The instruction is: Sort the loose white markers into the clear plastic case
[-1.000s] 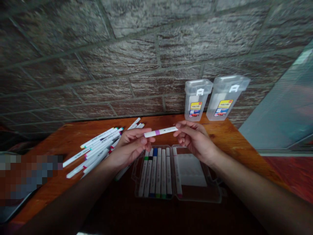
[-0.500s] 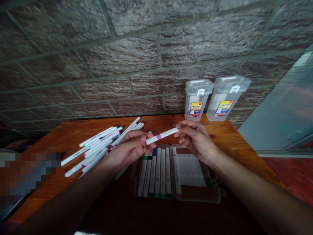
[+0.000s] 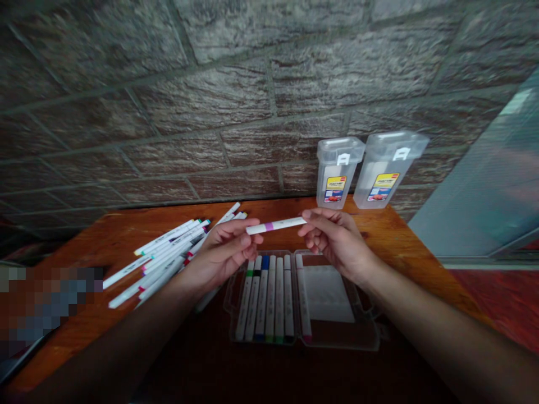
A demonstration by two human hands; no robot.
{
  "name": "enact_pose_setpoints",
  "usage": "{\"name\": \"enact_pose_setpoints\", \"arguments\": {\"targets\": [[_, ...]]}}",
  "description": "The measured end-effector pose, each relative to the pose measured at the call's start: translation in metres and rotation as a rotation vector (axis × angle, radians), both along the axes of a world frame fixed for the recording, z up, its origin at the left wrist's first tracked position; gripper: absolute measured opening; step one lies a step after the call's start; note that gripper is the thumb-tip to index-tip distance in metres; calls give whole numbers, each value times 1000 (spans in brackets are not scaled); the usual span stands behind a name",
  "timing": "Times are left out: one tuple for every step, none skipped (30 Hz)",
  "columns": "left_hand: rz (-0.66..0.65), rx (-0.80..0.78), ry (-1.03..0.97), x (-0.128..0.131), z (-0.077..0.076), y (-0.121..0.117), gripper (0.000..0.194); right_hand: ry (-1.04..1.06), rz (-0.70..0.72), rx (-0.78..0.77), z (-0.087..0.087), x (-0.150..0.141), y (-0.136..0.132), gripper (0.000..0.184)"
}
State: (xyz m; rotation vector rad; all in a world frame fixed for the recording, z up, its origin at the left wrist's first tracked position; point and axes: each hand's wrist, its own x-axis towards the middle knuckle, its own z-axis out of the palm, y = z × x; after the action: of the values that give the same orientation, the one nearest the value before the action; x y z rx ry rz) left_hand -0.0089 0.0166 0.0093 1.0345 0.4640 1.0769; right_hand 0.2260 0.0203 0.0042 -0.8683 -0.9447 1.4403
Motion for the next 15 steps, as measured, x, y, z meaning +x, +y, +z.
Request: {"name": "enact_pose_setpoints", "arguments": {"targets": [[4,-3,5,0,0,0,27,-3,2,6,0,0,0,23],[10,-7,11,0,0,0,26,-4,5,15,0,0,0,23],[16,-13,18,0,0,0,25,-6,7,24,0,0,0,22],[23,-21,26,-1,0,0,24,-8,8,32,0,0,-1,22],[28,-32,36,-1,0,0,23,-11,9,36,0,0,-1,21],[32,-45,46,-1,0,0,23,-12,7,38,0,0,-1,20],[38,-61,55,-1,0,1,23,-12,3,39,1,0,-1,20],[45,-76,62,-2,-1,1,23,-11,-4,40,1,-1,-1,20],[56,-86,68,-2,-1,2,24,-11,-11,40,1,-1,-1,20],[69,-89,74,-1,-1,3,25,-11,-20,42,1,-1,-1,21],[85,-84,82,-1,-2,3,25,-12,-28,47,1,-1,-2,21],[105,-72,93,-1,-3,4,25,-15,-39,53,2,-2,-2,22],[127,-56,109,0,-4,5,24,-23,-52,62,2,-2,-3,23],[150,-39,127,0,-5,6,23,-34,-67,72,2,-2,-3,23],[171,-24,146,0,-6,6,23,-45,-82,84,2,-3,-4,23]]}}
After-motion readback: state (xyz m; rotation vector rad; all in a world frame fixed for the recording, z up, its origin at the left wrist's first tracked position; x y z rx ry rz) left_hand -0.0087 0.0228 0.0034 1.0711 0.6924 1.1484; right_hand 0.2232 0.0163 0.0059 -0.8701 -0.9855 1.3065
